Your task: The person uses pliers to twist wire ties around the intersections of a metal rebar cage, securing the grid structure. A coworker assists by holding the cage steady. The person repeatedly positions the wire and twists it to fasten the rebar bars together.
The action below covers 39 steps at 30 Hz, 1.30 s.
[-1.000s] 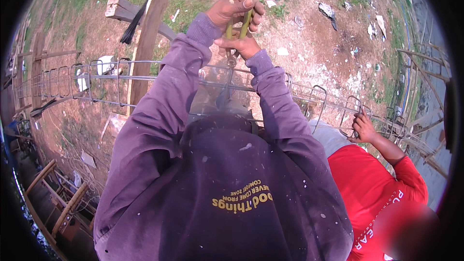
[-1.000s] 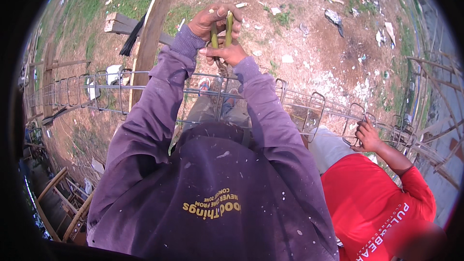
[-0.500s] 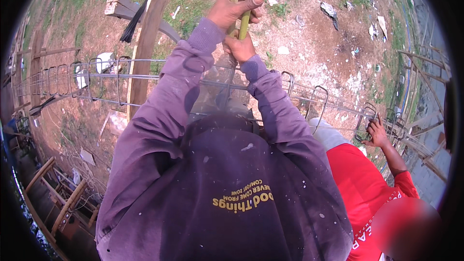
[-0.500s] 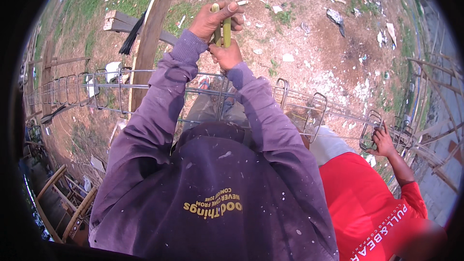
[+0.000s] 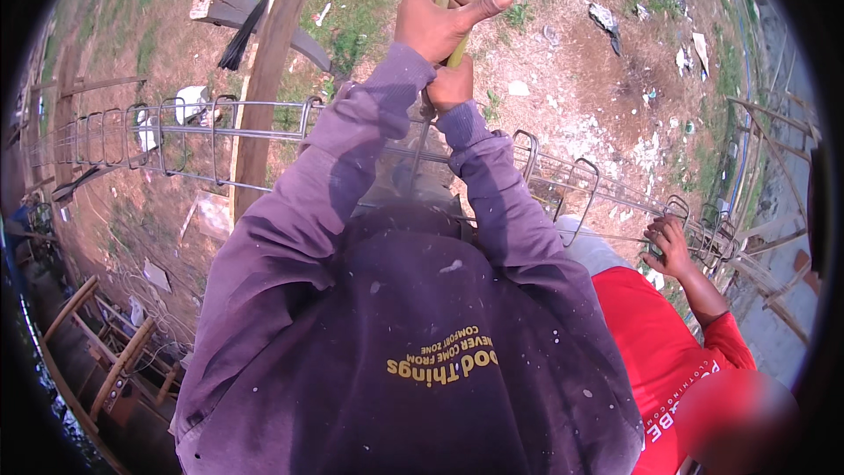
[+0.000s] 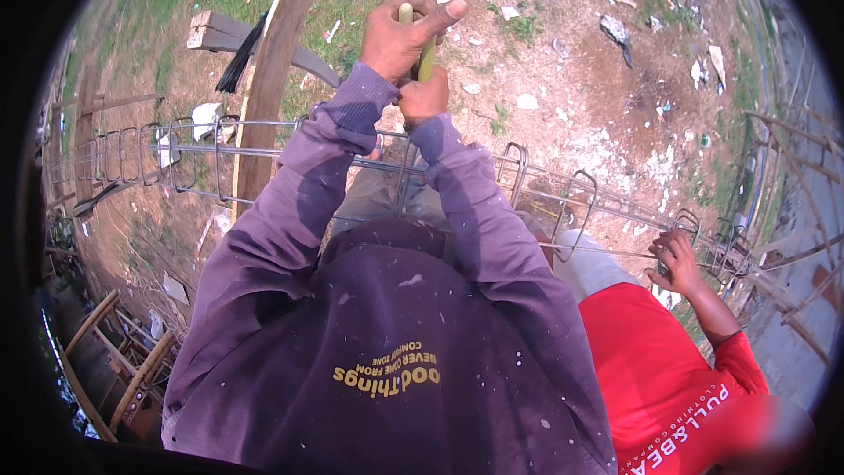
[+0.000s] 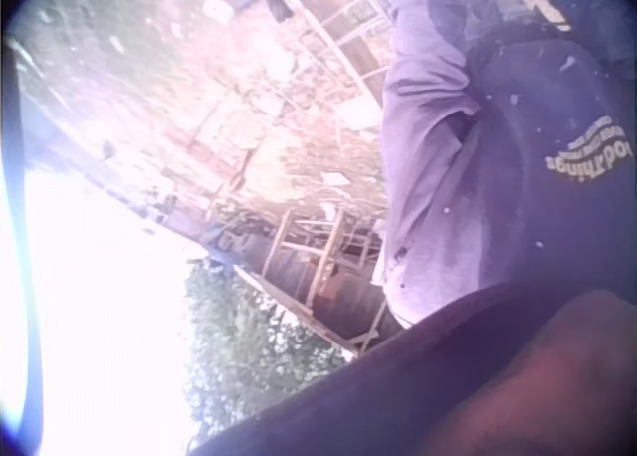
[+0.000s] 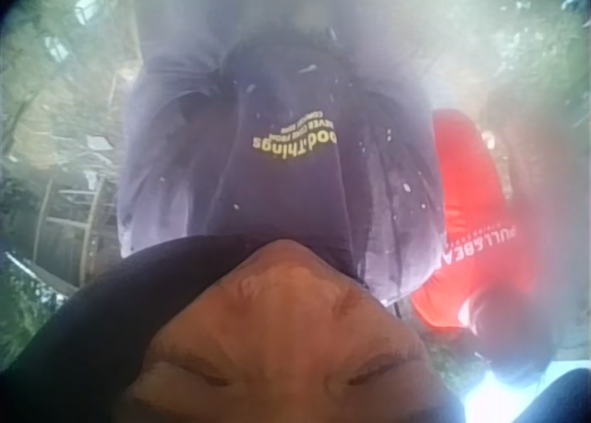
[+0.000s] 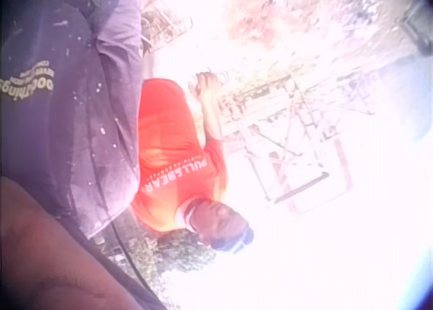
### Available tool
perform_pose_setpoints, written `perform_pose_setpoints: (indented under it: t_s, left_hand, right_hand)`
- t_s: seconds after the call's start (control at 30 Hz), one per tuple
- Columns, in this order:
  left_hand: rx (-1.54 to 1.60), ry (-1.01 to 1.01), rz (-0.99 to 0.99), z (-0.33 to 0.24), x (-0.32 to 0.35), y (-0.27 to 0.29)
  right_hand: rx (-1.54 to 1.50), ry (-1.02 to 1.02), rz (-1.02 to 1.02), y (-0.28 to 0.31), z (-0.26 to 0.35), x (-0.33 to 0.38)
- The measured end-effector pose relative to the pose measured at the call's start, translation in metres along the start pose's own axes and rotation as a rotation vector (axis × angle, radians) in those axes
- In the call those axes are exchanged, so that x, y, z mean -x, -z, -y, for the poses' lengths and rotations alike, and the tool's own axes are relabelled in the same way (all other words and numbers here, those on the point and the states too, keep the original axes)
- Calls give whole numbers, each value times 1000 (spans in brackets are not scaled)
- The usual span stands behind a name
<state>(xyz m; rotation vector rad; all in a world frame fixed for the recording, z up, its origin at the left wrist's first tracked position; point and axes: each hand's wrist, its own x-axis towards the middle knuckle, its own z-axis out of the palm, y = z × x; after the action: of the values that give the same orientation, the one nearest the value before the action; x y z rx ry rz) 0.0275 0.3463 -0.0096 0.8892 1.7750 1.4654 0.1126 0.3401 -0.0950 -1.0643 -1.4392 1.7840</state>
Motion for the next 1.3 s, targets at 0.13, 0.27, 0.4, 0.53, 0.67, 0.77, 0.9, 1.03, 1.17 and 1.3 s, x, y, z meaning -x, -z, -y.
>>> perform_pose_setpoints:
  t_s: [0.13,0.27,0.4,0.53,0.67,0.77,0.9,1.03,1.17,1.3]
  left_hand:
    - [179,-23,-239,-11,45,-18]
    - [132,-29,361,-15,29,20]
    - [260,-116,593,-20,38,33]
    - [140,-308,592,-26,110,35]
    - [215,-133,682,-24,89,48]
    - [430,-27,445,-28,25,51]
    - [-125,-409,-103,-35,17,75]
    - [-369,-591,206,-8,99,78]
    - [-479,-623,367,37,155,83]
    - [-528,-605,460,58,176,117]
  right_hand:
    - [382,366,-109,-12,-11,31]
    - [89,101,291,16,14,23]
    - [-136,127,735,45,22,1]
    - [-270,228,673,47,17,30]
    - [-284,257,634,30,35,48]
    - [26,-183,649,11,55,20]
    - [-347,-94,185,1,64,3]
    - [-647,-289,-69,9,54,25]
    - [-714,-413,-189,6,29,61]
    - [-908,-505,-200,-3,7,102]
